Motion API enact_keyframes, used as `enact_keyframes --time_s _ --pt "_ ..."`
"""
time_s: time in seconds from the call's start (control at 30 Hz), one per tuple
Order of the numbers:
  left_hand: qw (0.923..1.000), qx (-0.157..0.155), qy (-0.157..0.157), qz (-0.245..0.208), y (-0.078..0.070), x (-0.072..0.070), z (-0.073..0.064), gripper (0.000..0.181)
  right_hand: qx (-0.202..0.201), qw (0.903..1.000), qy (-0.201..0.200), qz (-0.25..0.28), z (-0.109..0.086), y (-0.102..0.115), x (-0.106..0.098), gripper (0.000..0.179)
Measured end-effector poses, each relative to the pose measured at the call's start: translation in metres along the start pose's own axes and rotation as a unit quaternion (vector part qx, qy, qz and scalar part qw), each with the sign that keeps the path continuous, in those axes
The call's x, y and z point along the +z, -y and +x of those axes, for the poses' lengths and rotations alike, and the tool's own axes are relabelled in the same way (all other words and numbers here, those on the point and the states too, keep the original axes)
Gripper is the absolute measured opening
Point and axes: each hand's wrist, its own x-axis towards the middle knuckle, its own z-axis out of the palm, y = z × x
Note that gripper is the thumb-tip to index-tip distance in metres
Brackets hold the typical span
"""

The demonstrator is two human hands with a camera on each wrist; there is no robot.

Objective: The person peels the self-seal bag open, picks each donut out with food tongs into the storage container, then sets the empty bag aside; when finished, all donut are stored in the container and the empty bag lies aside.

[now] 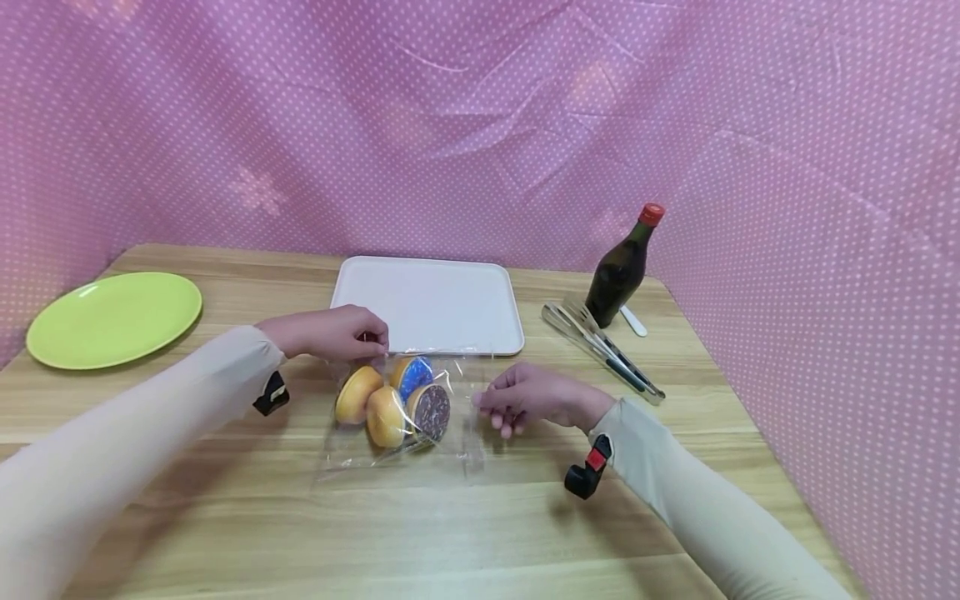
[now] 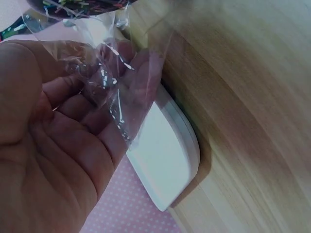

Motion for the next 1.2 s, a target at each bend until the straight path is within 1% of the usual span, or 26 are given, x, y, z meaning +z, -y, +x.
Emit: enact_keyframes --time_s 0.1,0.27,0.5,0.73,0.83,0.97,1.07,1.2 --pt "1.0000 -0.003 0.003 -0.008 0.000 0.000 -0.001 0.014 -0.011 0.9998 0.004 0.013 0.001 0.000 0.004 0.020" --pt "0.9997 -0.013 0.005 -0.023 -0.002 0.001 -0.002 0.014 -0.028 0.9995 0.013 0.011 0.001 -0.003 0.003 0.020" --pt "0.9994 0.007 0.000 -0.033 0.000 0.001 -0.003 0.016 -0.028 0.9991 0.030 -0.011 -0.001 -0.008 -0.002 0.018" --pt "0.9994 0.011 -0.001 -0.032 0.001 0.003 -0.001 0.015 -0.021 0.9979 0.058 -0.019 -0.004 -0.011 -0.007 0.015" --pt "0.9996 0.020 -0.005 -0.021 0.002 0.004 0.000 0.015 -0.021 0.9980 0.051 -0.031 -0.006 -0.007 -0.012 0.016" --pt "0.9994 0.027 -0.013 -0.017 0.004 0.005 0.001 0.014 -0.022 0.9987 0.030 -0.036 -0.008 -0.001 -0.017 0.023" --pt "0.9993 0.023 -0.018 -0.026 0.005 0.006 0.001 0.014 -0.019 0.9994 0.019 -0.022 -0.009 0.000 -0.016 0.028" --pt "0.9987 0.026 -0.025 -0.035 0.006 0.006 0.001 0.015 -0.021 0.9998 0.004 0.002 -0.009 -0.002 -0.012 0.035"
